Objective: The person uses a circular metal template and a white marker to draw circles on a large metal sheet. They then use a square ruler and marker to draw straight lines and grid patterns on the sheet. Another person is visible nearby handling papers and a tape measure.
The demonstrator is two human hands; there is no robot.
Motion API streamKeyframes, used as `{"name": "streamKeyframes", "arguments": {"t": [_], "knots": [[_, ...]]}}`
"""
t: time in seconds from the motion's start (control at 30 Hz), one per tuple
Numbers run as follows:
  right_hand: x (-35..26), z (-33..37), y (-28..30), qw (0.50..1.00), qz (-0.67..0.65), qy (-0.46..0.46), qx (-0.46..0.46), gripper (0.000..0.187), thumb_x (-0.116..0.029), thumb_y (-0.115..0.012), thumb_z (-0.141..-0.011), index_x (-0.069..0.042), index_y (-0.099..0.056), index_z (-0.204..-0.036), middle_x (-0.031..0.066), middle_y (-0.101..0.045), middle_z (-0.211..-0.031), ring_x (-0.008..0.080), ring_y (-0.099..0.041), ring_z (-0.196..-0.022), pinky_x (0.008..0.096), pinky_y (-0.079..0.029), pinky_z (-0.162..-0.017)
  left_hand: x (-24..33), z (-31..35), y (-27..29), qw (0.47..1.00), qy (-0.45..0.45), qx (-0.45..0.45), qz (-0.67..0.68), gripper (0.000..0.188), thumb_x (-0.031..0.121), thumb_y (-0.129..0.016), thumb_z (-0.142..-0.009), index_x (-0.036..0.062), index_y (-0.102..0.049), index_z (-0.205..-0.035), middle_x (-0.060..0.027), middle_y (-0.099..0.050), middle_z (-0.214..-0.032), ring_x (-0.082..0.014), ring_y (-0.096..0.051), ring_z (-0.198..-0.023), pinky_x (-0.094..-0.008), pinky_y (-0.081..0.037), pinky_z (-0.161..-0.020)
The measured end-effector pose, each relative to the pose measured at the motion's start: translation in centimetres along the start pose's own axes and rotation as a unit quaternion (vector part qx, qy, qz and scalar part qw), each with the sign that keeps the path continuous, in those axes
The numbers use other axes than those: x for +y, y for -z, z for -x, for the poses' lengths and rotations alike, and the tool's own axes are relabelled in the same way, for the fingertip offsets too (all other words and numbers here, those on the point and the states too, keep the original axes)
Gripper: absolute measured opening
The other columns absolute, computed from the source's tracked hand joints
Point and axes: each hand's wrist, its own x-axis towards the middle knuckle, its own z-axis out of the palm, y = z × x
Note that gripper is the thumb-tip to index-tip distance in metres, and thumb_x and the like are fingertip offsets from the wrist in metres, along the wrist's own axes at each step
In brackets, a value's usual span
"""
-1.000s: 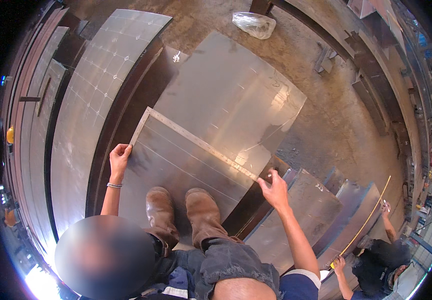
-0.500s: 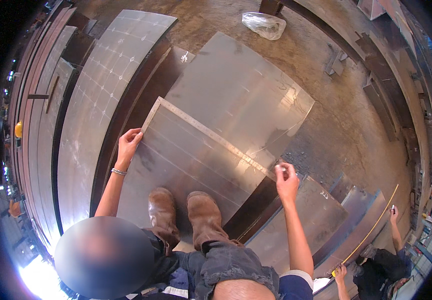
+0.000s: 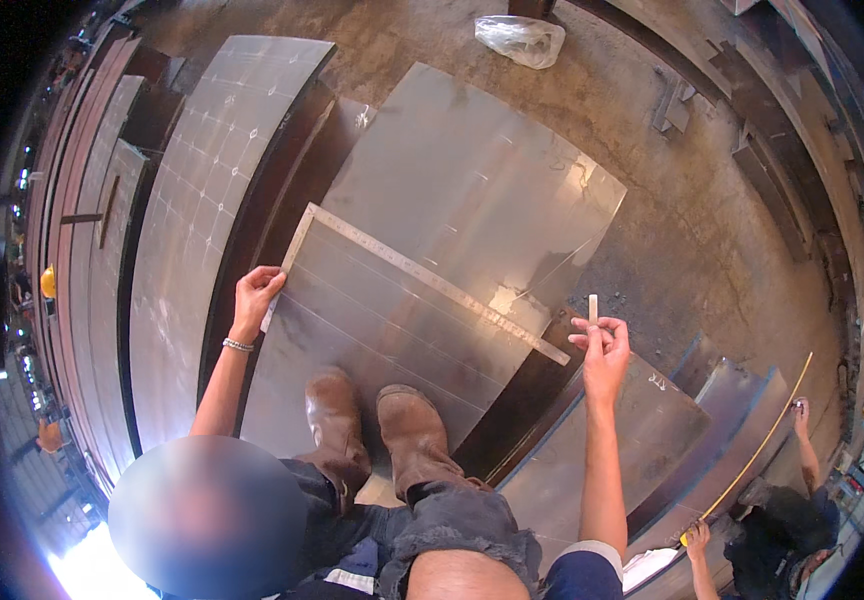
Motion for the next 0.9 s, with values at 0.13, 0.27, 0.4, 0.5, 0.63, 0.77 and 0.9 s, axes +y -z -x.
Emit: {"name": "streamKeyframes", "arguments": {"t": [0.13,0.27,0.4,0.5,0.63,0.77,0.9], "knots": [[-1.7,1.5,-1.8,1.0,-0.021,0.016,0.015,0.021,-0.004,-0.048,-0.101,-0.003,-0.048,-0.123,0.0112,-0.067,-0.093,0.0163,-0.068,-0.071,0.0305,-0.058,-0.07,-0.1,-1.3,-0.6,0.999,-0.042,0.001,0.026,0.024,0.016,-0.078,-0.087,-0.0018,-0.075,-0.103,-0.0041,-0.075,-0.086,-0.008,-0.067,-0.079,-0.0245,-0.053,-0.073],[-2.6,3.6,-2.3,0.998,-0.01,0.046,0.04,0.025,-0.007,-0.048,-0.101,-0.005,-0.049,-0.126,0.0037,-0.057,-0.079,0.0126,-0.062,-0.062,0.0286,-0.055,-0.06,0.4,-1.8,-0.6,0.998,-0.023,-0.032,0.051,0.027,0.018,-0.077,-0.089,-0.0022,-0.074,-0.107,-0.004,-0.074,-0.088,-0.0086,-0.067,-0.082,-0.0249,-0.052,-0.076],[-2.0,5.4,-2.6,0.994,0.068,0.014,0.082,0.02,-0.014,-0.049,-0.103,-0.007,-0.052,-0.121,-0.0013,-0.049,-0.068,0.007,-0.05,-0.051,0.0245,-0.045,-0.047,-0.1,-1.9,-0.6,0.999,-0.044,-0.006,0.025,0.027,0.02,-0.079,-0.086,-0.0004,-0.076,-0.104,-0.004,-0.075,-0.086,-0.0082,-0.067,-0.077,-0.0253,-0.052,-0.073],[-1.7,6.0,-3.4,0.99,0.096,0.012,0.106,0.016,-0.022,-0.051,-0.105,-0.007,-0.056,-0.11,-0.0036,-0.046,-0.063,0.005,-0.043,-0.047,0.0234,-0.04,-0.044,0.8,-1.3,-1.2,0.999,-0.042,0.021,0.007,0.031,0.018,-0.079,-0.087,-0.0044,-0.074,-0.108,-0.0061,-0.075,-0.09,-0.0103,-0.067,-0.08,-0.0252,-0.052,-0.076],[-0.4,4.6,-4.1,0.977,0.173,0.053,0.113,0.022,-0.022,-0.05,-0.106,-0.004,-0.06,-0.098,0.0005,-0.052,-0.064,0.0081,-0.05,-0.052,0.0294,-0.044,-0.051,0.5,-1.7,-0.7,0.999,-0.008,-0.025,0.047,0.029,0.017,-0.079,-0.088,-0.0041,-0.075,-0.107,-0.0056,-0.074,-0.092,-0.0101,-0.067,-0.083,-0.0248,-0.052,-0.078],[1.3,1.7,-3.5,0.918,0.317,0.168,0.167,0.021,-0.019,-0.053,-0.103,-0.001,-0.062,-0.097,0.0096,-0.059,-0.068,0.0216,-0.06,-0.065,0.0395,-0.048,-0.064,0.6,-1.3,-0.6,0.997,-0.004,-0.036,0.068,0.031,0.02,-0.08,-0.087,-0.0058,-0.075,-0.104,-0.0095,-0.075,-0.094,-0.0139,-0.068,-0.086,-0.0281,-0.052,-0.08],[2.0,0.1,-2.4,0.892,0.378,0.181,0.168,0.018,-0.019,-0.06,-0.099,-0.002,-0.064,-0.097,0.0145,-0.065,-0.076,0.0294,-0.062,-0.069,0.0422,-0.049,-0.069,1.7,-0.5,-0.5,0.997,0.013,-0.031,0.071,0.028,0.02,-0.08,-0.087,-0.005,-0.075,-0.1,-0.0076,-0.075,-0.09,-0.0125,-0.067,-0.083,-0.0271,-0.052,-0.078]]}}
